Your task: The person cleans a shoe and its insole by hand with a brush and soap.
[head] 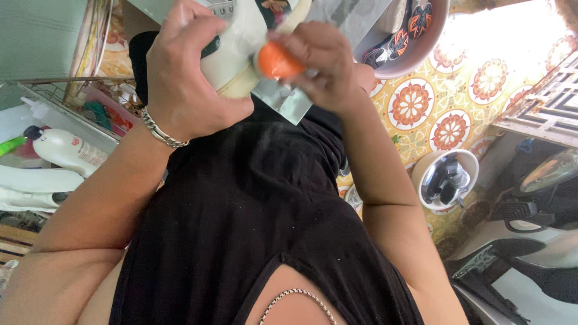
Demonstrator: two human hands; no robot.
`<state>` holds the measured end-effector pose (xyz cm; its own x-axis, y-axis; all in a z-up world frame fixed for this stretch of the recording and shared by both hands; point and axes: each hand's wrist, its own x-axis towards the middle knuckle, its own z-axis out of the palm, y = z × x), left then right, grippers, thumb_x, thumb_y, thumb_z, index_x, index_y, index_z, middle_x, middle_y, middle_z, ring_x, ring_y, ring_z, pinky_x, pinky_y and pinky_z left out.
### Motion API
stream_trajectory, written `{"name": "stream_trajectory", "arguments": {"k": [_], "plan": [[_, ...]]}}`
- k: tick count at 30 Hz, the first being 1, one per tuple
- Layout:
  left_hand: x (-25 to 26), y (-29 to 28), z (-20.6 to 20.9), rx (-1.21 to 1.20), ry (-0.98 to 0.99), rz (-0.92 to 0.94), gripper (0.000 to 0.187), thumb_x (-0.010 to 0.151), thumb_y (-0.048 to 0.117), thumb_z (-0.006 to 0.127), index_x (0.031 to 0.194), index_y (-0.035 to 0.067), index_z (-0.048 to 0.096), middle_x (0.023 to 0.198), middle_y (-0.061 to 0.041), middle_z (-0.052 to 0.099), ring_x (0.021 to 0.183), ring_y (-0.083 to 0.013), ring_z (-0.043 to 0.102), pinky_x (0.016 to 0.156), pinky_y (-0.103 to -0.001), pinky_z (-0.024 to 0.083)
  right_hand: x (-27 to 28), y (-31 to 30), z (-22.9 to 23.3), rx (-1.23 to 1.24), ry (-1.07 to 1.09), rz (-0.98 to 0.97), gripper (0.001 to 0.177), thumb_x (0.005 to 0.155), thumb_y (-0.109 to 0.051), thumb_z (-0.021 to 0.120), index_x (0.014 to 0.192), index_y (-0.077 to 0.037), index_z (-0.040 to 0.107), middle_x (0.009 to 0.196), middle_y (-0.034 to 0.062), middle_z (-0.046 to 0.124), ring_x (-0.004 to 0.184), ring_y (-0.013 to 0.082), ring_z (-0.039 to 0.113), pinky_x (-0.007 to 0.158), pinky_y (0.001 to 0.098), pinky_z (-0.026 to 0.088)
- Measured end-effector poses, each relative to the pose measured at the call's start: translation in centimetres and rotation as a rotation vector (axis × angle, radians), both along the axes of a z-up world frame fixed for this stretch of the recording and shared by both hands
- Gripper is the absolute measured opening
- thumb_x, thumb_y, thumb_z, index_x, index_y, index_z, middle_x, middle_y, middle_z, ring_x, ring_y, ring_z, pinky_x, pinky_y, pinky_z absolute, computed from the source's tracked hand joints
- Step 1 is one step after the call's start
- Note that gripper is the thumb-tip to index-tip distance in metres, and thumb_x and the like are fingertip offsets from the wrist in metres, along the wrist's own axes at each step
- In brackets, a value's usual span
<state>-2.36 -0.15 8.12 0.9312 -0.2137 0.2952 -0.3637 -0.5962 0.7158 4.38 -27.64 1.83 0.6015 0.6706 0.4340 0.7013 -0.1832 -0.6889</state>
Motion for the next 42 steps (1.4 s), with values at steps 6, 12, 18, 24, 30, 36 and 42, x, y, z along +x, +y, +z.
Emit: {"name": "stream_trajectory", "arguments": {"k": [6, 12, 18, 24, 30, 36, 42], "plan": [[-0.5, -0.2, -0.7, -0.036, 0.034, 0.019, 0.060, 0.071, 0.017, 0.085, 0.120, -0.006, 0.060, 0.118, -0.017, 0.060, 0.105, -0.0307, 0.065, 0.092, -0.037, 0.055, 3.8, -1.8, 0.0, 0.100, 0.060, -0.053, 0.041, 0.103, -0.020, 0.072, 0.136, 0.001, 0.061, 0.117, 0.0172, 0.067, 0.103, 0.0322, 0.069, 0.088, 0.0429, 0.055], [-0.4, -0.2, -0.3, -0.023, 0.040, 0.012, 0.059, 0.070, 0.018, 0.086, 0.117, -0.007, 0.061, 0.115, -0.017, 0.060, 0.103, -0.0316, 0.065, 0.090, -0.038, 0.055, 3.5, -1.6, -1.3, 0.096, -0.073, 0.101, 0.041, 0.101, 0.001, 0.079, 0.139, -0.002, 0.065, 0.122, 0.0150, 0.069, 0.101, 0.0307, 0.069, 0.088, 0.0387, 0.053], [-0.3, -1.3, -0.1, 0.002, 0.062, 0.046, 0.059, 0.068, 0.018, 0.085, 0.117, -0.006, 0.062, 0.114, -0.017, 0.061, 0.102, -0.0311, 0.066, 0.091, -0.041, 0.057, 1.5, -1.2, 0.3, -0.006, -0.219, 0.048, 0.048, 0.082, -0.017, 0.086, 0.125, -0.002, 0.069, 0.107, 0.0158, 0.064, 0.096, 0.0365, 0.062, 0.086, 0.0487, 0.050], [-0.1, -1.9, -0.5, 0.038, 0.056, 0.017, 0.060, 0.070, 0.021, 0.087, 0.119, -0.003, 0.062, 0.115, -0.016, 0.064, 0.106, -0.0328, 0.068, 0.094, -0.042, 0.058, 3.9, -2.7, 0.9, -0.041, 0.159, -0.027, 0.042, 0.103, -0.020, 0.081, 0.138, -0.002, 0.067, 0.115, 0.0106, 0.066, 0.100, 0.0284, 0.065, 0.087, 0.0393, 0.051], [-0.2, -2.7, -0.8, 0.122, 0.084, 0.011, 0.064, 0.065, 0.026, 0.089, 0.119, 0.001, 0.066, 0.107, -0.016, 0.064, 0.094, -0.0366, 0.066, 0.082, -0.046, 0.055, 0.2, -0.9, 0.5, 0.022, 0.010, 0.163, 0.043, 0.090, -0.018, 0.087, 0.128, -0.004, 0.071, 0.098, 0.0123, 0.064, 0.089, 0.0330, 0.061, 0.077, 0.0454, 0.046], [-0.4, -3.2, -1.1, 0.110, 0.120, 0.038, 0.062, 0.070, 0.027, 0.090, 0.121, 0.000, 0.066, 0.106, -0.016, 0.063, 0.094, -0.0341, 0.066, 0.081, -0.044, 0.056, -1.0, -1.1, 0.5, -0.125, -0.088, -0.028, 0.041, 0.095, -0.015, 0.084, 0.133, -0.008, 0.070, 0.110, 0.0109, 0.065, 0.097, 0.0317, 0.064, 0.086, 0.0435, 0.050], [-0.7, -2.7, -1.3, 0.094, 0.118, 0.020, 0.063, 0.068, 0.025, 0.088, 0.121, -0.001, 0.066, 0.105, -0.015, 0.063, 0.090, -0.0329, 0.066, 0.079, -0.043, 0.055, 2.8, -3.2, 0.2, -0.105, 0.126, -0.130, 0.049, 0.095, -0.011, 0.088, 0.138, -0.004, 0.067, 0.106, 0.0122, 0.063, 0.096, 0.0327, 0.062, 0.086, 0.0450, 0.048]]}}
